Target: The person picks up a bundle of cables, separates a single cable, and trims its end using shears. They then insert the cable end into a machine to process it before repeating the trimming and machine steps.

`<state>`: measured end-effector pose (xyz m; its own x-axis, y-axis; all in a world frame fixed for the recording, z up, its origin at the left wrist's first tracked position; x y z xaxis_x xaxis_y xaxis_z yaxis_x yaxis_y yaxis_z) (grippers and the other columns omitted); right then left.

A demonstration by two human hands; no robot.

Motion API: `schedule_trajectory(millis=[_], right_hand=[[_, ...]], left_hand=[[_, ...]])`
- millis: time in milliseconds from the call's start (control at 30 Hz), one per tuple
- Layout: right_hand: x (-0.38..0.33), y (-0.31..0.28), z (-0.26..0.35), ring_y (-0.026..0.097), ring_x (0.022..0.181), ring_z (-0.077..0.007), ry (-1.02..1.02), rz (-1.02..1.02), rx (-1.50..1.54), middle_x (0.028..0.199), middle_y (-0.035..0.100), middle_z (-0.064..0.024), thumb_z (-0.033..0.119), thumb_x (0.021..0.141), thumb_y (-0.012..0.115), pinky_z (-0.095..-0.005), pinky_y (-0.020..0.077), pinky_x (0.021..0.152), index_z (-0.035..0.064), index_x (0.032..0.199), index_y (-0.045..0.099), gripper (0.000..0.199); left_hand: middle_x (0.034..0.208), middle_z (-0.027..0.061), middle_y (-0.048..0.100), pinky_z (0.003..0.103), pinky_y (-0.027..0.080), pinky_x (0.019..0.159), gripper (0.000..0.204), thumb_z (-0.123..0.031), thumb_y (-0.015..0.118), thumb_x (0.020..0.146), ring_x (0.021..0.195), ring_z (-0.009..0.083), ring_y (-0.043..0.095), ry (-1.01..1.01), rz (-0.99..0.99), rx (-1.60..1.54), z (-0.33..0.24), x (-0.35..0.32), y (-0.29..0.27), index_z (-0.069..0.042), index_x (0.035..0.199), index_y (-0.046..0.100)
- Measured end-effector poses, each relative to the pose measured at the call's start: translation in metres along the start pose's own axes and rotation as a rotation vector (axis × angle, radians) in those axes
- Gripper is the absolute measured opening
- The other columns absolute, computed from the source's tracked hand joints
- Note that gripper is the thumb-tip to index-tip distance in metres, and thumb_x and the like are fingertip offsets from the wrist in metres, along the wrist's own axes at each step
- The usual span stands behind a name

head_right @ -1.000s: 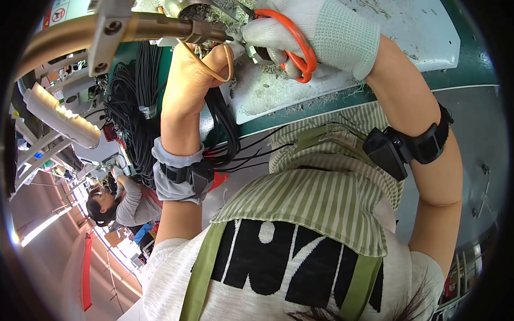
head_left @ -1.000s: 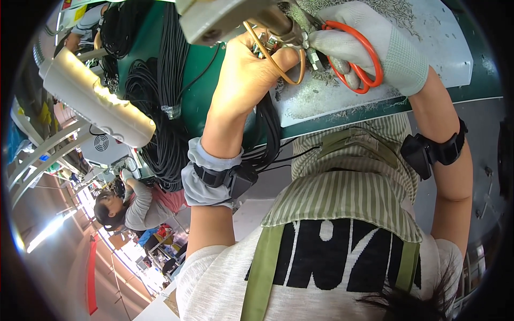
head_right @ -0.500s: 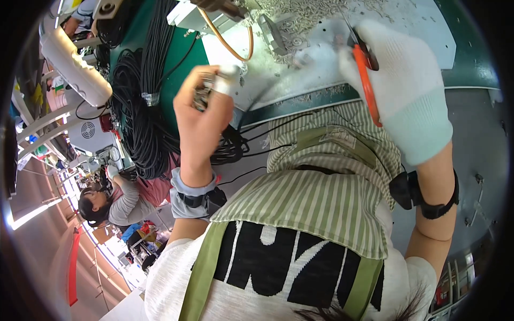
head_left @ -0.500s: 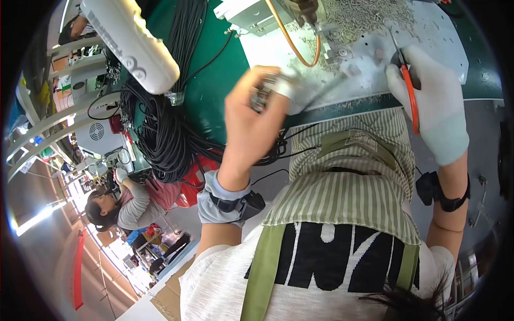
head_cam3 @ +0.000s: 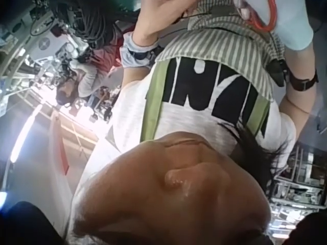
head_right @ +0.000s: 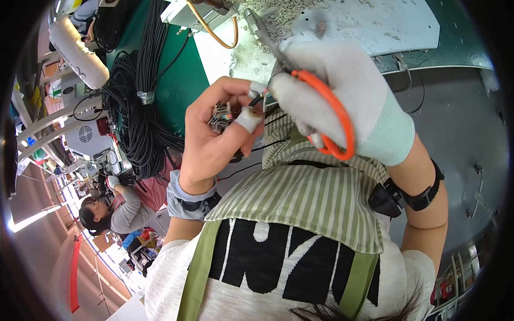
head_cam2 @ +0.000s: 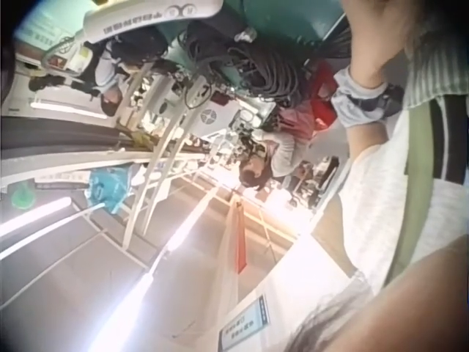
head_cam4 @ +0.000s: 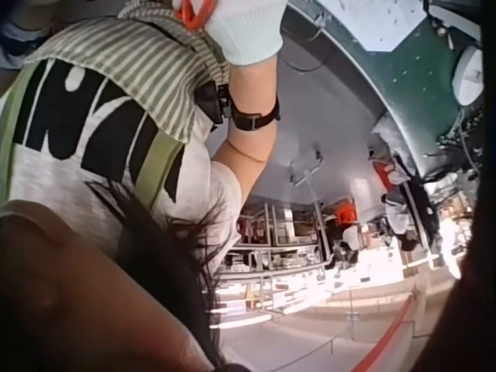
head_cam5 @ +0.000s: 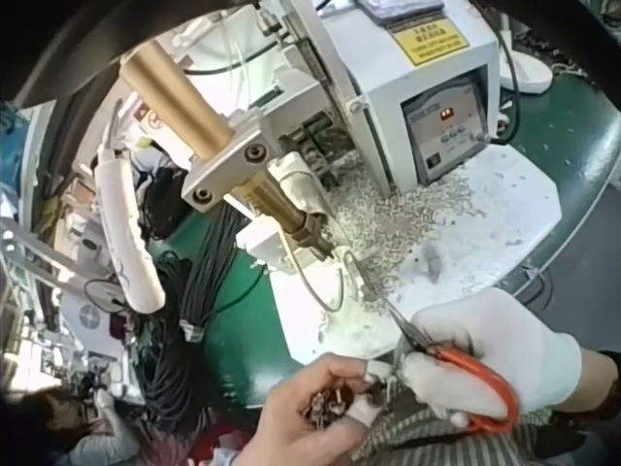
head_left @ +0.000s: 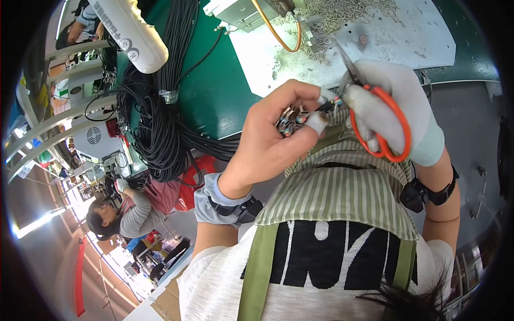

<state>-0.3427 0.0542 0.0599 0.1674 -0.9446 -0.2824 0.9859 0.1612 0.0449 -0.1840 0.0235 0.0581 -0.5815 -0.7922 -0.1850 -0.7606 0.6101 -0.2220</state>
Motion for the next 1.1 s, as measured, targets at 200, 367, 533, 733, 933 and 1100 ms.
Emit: schedule_trajectory(millis=[200, 367, 533, 733, 933, 1100], right_hand=[[-0.014, 0.009, 0.009, 0.053, 0.045, -0.0191, -0.51, -0.387, -0.646, 0.057, 0.055, -0.0082, 0.009, 0.081, 0.062, -0.0289, 0.0411, 0.045, 0.0009, 0.082, 0.058, 0.009], [-0.024, 0.025, 0.009, 0.054, 0.051, -0.028, -0.599, -0.46, -1.073, 0.061, 0.053, -0.0123, 0.006, 0.075, 0.068, -0.0329, 0.0422, 0.048, 0.0039, 0.086, 0.059, 0.014], [-0.021, 0.022, -0.005, 0.055, 0.051, -0.028, -0.453, -0.292, -0.73, 0.061, 0.053, -0.0117, 0.006, 0.076, 0.067, -0.0341, 0.0418, 0.049, 0.0034, 0.087, 0.058, 0.014], [-0.018, 0.023, -0.007, 0.054, 0.051, -0.0289, -0.445, -0.267, -0.66, 0.061, 0.053, -0.0114, 0.007, 0.078, 0.066, -0.034, 0.0415, 0.048, 0.0031, 0.087, 0.058, 0.013], [-0.015, 0.025, -0.007, 0.054, 0.05, -0.0286, -0.387, -0.327, -0.679, 0.061, 0.053, -0.011, 0.008, 0.078, 0.066, -0.0339, 0.0421, 0.049, 0.003, 0.087, 0.059, 0.013], [-0.014, 0.026, -0.003, 0.054, 0.051, -0.029, -0.544, -0.487, -0.86, 0.061, 0.054, -0.011, 0.011, 0.08, 0.066, -0.0341, 0.043, 0.049, 0.0044, 0.087, 0.06, 0.011]], left_hand=[[0.076, -0.0008, 0.058, 0.02, 0.041, 0.061, 0.013, 0.004, 0.059, 0.08, 0.068, 0.0023, 0.049, 0.005, -0.129, -0.126, 0.002, 0.004, -0.002, 0.0, 0.092, 0.056], [0.074, -0.0022, 0.057, 0.018, 0.041, 0.061, 0.012, 0.003, 0.06, 0.081, 0.068, 0.0014, 0.049, 0.009, -0.183, -0.085, 0.003, 0.006, -0.001, 0.0, 0.091, 0.056], [0.073, -0.0019, 0.056, 0.018, 0.041, 0.061, 0.014, 0.002, 0.065, 0.078, 0.067, 0.0019, 0.049, 0.123, -0.287, 0.046, -0.002, 0.007, 0.001, 0.0, 0.089, 0.056], [0.073, -0.0038, 0.055, 0.016, 0.032, 0.055, 0.013, 0.005, 0.062, 0.079, 0.063, -0.0009, 0.042, 0.124, -0.337, 0.067, 0.001, 0.01, -0.004, -0.001, 0.091, 0.059], [0.074, -0.0041, 0.057, 0.015, 0.033, 0.054, 0.013, 0.004, 0.064, 0.079, 0.062, -0.0012, 0.043, 0.113, -0.334, 0.046, 0.007, 0.012, -0.005, 0.0, 0.09, 0.058], [0.072, -0.0012, 0.055, 0.02, 0.041, 0.058, 0.018, 0.001, 0.067, 0.075, 0.065, 0.0035, 0.047, 0.087, -0.327, 0.074, 0.008, 0.011, 0.0, -0.001, 0.085, 0.052]])
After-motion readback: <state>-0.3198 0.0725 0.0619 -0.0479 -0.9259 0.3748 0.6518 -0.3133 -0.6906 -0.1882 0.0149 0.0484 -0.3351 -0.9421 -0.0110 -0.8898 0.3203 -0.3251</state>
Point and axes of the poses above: each hand's wrist, its own x-axis towards the middle knuckle, its own y-axis out of the palm, z = x × y, the point moved 6 cm from there along x, towards the middle knuckle
